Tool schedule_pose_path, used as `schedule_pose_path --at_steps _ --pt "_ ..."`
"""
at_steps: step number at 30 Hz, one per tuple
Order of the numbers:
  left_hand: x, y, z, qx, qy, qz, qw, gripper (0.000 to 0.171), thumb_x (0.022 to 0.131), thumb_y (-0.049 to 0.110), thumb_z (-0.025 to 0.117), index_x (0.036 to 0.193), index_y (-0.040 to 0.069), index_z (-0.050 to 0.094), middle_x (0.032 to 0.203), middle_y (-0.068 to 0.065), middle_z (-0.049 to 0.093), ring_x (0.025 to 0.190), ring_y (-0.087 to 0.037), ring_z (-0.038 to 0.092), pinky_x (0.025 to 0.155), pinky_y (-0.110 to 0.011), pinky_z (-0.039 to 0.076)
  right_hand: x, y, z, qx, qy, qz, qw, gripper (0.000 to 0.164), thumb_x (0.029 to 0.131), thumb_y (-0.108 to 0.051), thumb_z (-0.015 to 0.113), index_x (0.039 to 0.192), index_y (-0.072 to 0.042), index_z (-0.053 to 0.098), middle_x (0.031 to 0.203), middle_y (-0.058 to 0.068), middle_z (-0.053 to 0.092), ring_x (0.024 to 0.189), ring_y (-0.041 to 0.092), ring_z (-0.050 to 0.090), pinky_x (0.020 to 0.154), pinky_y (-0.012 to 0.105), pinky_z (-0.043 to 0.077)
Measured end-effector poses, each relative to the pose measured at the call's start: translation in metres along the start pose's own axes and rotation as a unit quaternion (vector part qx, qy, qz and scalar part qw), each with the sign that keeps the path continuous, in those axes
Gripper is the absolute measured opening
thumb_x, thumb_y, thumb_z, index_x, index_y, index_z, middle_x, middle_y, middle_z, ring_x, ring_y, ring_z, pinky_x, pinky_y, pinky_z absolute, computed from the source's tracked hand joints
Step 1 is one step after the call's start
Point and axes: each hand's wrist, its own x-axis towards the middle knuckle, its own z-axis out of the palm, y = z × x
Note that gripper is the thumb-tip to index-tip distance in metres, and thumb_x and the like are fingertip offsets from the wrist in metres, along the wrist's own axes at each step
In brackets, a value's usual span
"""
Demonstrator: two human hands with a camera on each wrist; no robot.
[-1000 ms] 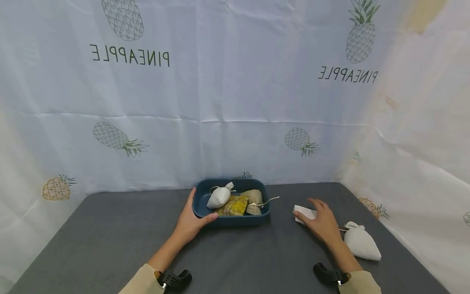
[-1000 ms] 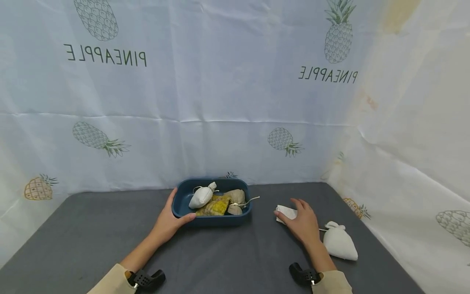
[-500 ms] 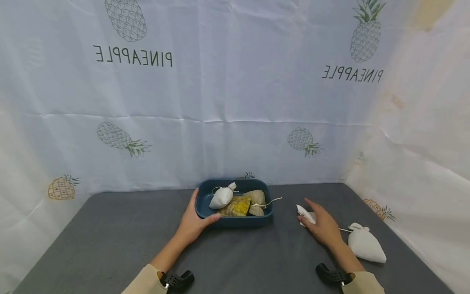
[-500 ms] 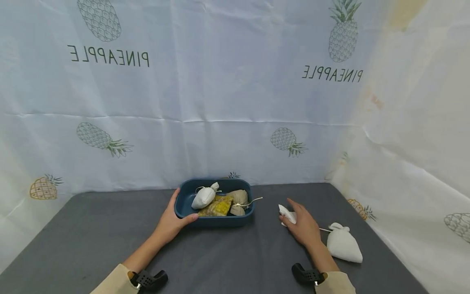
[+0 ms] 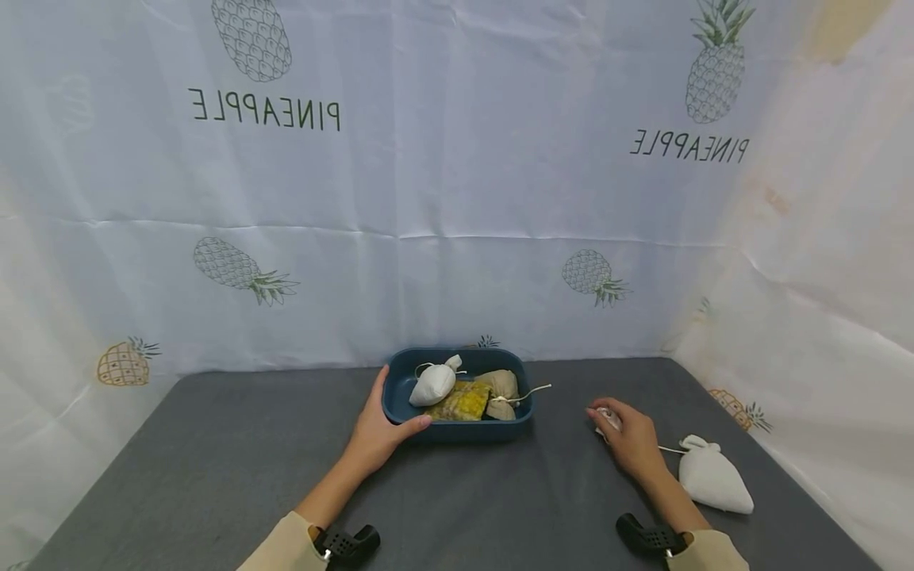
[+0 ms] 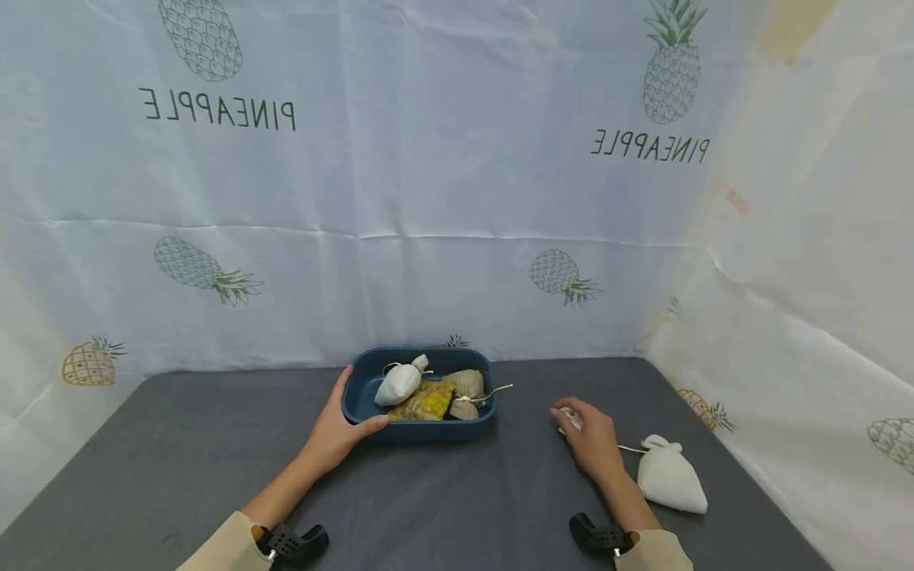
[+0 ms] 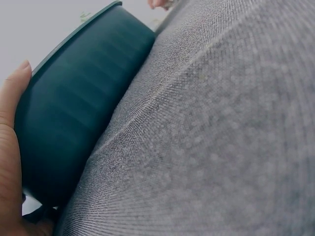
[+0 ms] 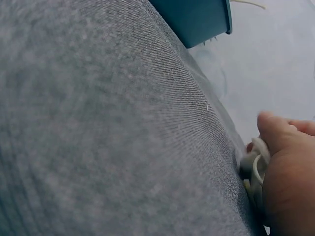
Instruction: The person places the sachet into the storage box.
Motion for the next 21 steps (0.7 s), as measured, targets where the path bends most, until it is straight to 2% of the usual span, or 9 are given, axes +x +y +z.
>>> schedule_pose_path --at_steps 1,3,6,10,13,18,21 --pt "0.0 0.0 0.0 0.001 0.0 0.0 1.0 0.115 0.082 0.043 0.083 0.165 0.018 0.007 0.17 -0.015 0.016 0.154 -0.045 0.024 0.115 -0.07 0.029 0.0 -0.001 -0.001 0.001 -0.001 0.008 1.0 0.008 0.089 -0.02 0.078 0.091 -0.014 0.073 0.076 0.004 0.071 0.057 0.006 0.052 0.053 0.026 0.04" --pt "0.0 0.0 0.0 0.002 0.0 0.0 1.0 0.115 0.082 0.043 0.083 0.165 0.018 0.007 0.17 -0.015 0.016 0.154 -0.044 0.024 0.115 -0.07 0.029 0.001 -0.002 -0.001 0.002 -0.001 0.013 1.0 0.016 0.087 -0.023 0.08 0.078 -0.017 0.068 0.062 -0.002 0.059 0.05 -0.001 0.037 0.048 0.022 0.031" --pt "0.0 -0.001 0.001 0.003 0.002 0.0 1.0 0.115 0.081 0.043 0.083 0.164 0.018 0.008 0.17 -0.016 0.016 0.154 -0.044 0.024 0.115 -0.069 0.029 0.001 -0.004 -0.002 0.008 0.004 0.007 1.0 0.026 0.085 -0.022 0.081 0.069 -0.019 0.062 0.052 -0.01 0.043 0.045 -0.004 0.026 0.046 0.021 0.027" --pt "-0.001 -0.002 0.0 0.003 0.003 -0.001 1.0 0.115 0.081 0.044 0.083 0.164 0.018 0.008 0.17 -0.016 0.017 0.153 -0.044 0.025 0.115 -0.069 0.03 0.005 -0.012 -0.005 0.039 -0.006 0.011 0.999 0.03 0.088 -0.018 0.078 0.063 -0.019 0.06 0.052 -0.014 0.038 0.045 -0.005 0.027 0.045 0.021 0.027" --pt "-0.001 -0.001 0.0 -0.002 0.005 -0.001 1.0 0.115 0.081 0.044 0.083 0.164 0.018 0.008 0.17 -0.015 0.017 0.154 -0.044 0.025 0.115 -0.069 0.03 0.012 -0.025 -0.011 0.069 -0.028 0.015 0.997 0.03 0.091 -0.018 0.076 0.064 -0.018 0.061 0.054 -0.014 0.041 0.046 -0.003 0.031 0.046 0.021 0.031" --pt "-0.001 0.0 0.0 -0.006 0.006 0.001 1.0 0.115 0.081 0.044 0.083 0.164 0.018 0.008 0.17 -0.015 0.018 0.154 -0.044 0.025 0.116 -0.068 0.03 0.03 -0.062 -0.02 0.101 -0.039 0.011 0.994 0.029 0.093 -0.022 0.074 0.067 -0.017 0.063 0.053 -0.01 0.043 0.043 0.0 0.034 0.042 0.024 0.033" --pt "-0.001 0.001 -0.001 -0.006 0.002 0.002 1.0 0.115 0.081 0.044 0.083 0.164 0.017 0.008 0.17 -0.016 0.017 0.154 -0.044 0.024 0.116 -0.068 0.03 0.044 -0.086 -0.022 0.116 -0.031 -0.011 0.993 0.028 0.093 -0.02 0.074 0.067 -0.016 0.064 0.052 -0.009 0.042 0.043 0.001 0.032 0.043 0.024 0.033"
